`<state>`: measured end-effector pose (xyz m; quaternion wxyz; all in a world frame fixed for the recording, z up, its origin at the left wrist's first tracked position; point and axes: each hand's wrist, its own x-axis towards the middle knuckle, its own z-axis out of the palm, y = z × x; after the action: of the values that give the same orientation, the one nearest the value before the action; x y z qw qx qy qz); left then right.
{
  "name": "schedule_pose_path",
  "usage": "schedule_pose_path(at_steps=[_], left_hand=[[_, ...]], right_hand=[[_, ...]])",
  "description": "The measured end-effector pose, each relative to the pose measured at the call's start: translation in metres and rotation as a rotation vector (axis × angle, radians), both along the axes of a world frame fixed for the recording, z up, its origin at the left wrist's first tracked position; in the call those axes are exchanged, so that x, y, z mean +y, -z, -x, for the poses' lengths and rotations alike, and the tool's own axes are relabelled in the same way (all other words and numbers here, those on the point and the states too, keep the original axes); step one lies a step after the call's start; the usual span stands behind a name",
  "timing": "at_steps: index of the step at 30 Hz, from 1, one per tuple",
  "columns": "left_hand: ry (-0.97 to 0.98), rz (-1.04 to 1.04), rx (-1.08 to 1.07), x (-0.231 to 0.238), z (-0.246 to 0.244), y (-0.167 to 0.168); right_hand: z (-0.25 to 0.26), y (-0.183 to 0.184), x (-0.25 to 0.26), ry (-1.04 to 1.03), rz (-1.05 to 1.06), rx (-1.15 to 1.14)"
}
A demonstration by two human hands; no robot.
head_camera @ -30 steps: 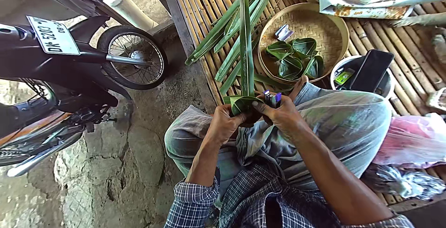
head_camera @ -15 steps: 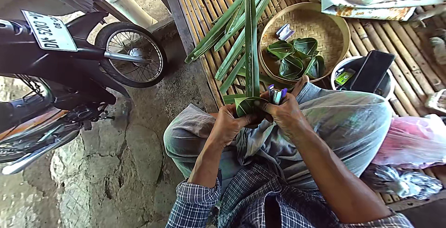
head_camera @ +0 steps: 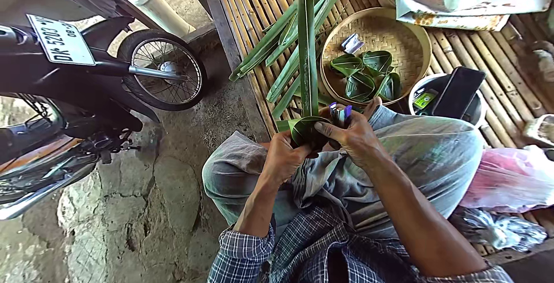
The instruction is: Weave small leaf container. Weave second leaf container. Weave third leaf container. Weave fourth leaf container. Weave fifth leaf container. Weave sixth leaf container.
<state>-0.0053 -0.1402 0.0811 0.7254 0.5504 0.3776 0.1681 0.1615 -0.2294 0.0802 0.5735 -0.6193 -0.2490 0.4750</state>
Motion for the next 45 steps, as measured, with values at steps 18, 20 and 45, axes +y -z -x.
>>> schedule_pose_path(at_steps=[18, 20, 45], left_hand=[[-0.048, -0.429, 0.070, 0.010, 0.001, -0.003], [-0.039, -0.430, 0.048, 0.010, 0.001, -0.006], [0.120, -0.437, 0.042, 0.001, 0.015, -0.011]], right_hand=[[-0.013, -0.049, -0.011, -0.197, 0.098, -0.922], [-0.013, -0.048, -0.010, -0.139, 0.040, -0.874], [-0.012, -0.057, -0.006, -0.401, 0.304, -0.945]])
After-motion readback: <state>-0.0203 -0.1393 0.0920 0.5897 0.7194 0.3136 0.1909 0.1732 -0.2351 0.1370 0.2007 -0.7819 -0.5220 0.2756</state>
